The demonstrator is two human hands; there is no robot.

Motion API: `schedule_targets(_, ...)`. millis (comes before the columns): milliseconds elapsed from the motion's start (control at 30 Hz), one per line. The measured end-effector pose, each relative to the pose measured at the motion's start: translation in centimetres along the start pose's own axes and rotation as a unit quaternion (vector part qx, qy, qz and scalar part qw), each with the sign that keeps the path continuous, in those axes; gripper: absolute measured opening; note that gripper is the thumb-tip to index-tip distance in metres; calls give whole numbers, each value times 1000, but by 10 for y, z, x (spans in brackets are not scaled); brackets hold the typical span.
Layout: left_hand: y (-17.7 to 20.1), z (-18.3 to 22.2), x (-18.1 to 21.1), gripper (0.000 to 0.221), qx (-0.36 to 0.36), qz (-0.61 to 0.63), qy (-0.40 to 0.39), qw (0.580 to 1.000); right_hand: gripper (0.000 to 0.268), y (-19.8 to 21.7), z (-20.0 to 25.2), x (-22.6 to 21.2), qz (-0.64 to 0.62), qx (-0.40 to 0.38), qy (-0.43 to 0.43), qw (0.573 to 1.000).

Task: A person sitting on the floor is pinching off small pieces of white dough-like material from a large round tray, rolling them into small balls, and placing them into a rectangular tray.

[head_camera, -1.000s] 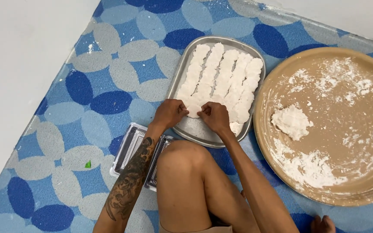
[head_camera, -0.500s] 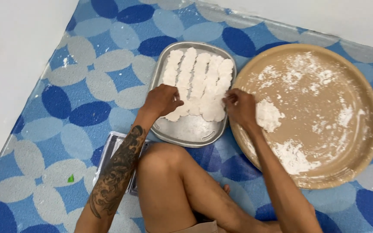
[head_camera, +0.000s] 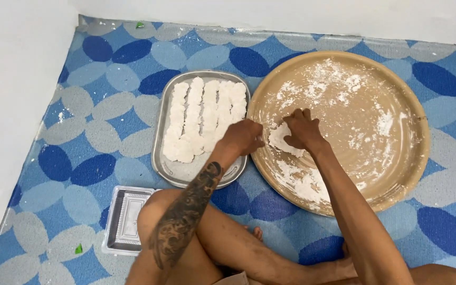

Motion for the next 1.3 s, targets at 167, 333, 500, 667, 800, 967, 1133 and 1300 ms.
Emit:
schedule_targets(167,-48,-7,-2,24,48,46,1,998,67,-3,-5,-1,-33,-47,-8,998)
schedule_targets(333,-64,-15,4,28,90,42,-11,995,78,-9,-16,7,-35,-55,-17,998)
schedule_targets(500,-59,-21,17,49,149,22,-20,988,58,34,27,-10,-75,-113,35,990)
schedule_targets(667,-70,-24,33,52,152,82,-44,984,45,67,56,-14,-67,-126,54,988)
schedule_targets(800,-91,-40,22,40,129,132,-54,981,42,65,59,-10,-19,-117,89,989)
schedule_targets(967,-80,-37,27,40,126,127,-59,982,33,58,58,-7,34,-101,100,989)
schedule_targets(1133,-90,-46,20,41,118,97,-56,987,26,53,49,-4,30,-108,112,987)
schedule_targets(1300,-89,-44,22,38,120,108,-55,985,27,59,51,6,-72,-107,115,985)
Point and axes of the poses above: each hand's wrist, its own z-axis away from the middle knuckle, its own y-axis out of the back of the hand, x = y × z, the point moved 5 cm from there along -z, towards the middle knuckle, and after that the axes turned 13 degrees about -y, right-handed, at the moved point
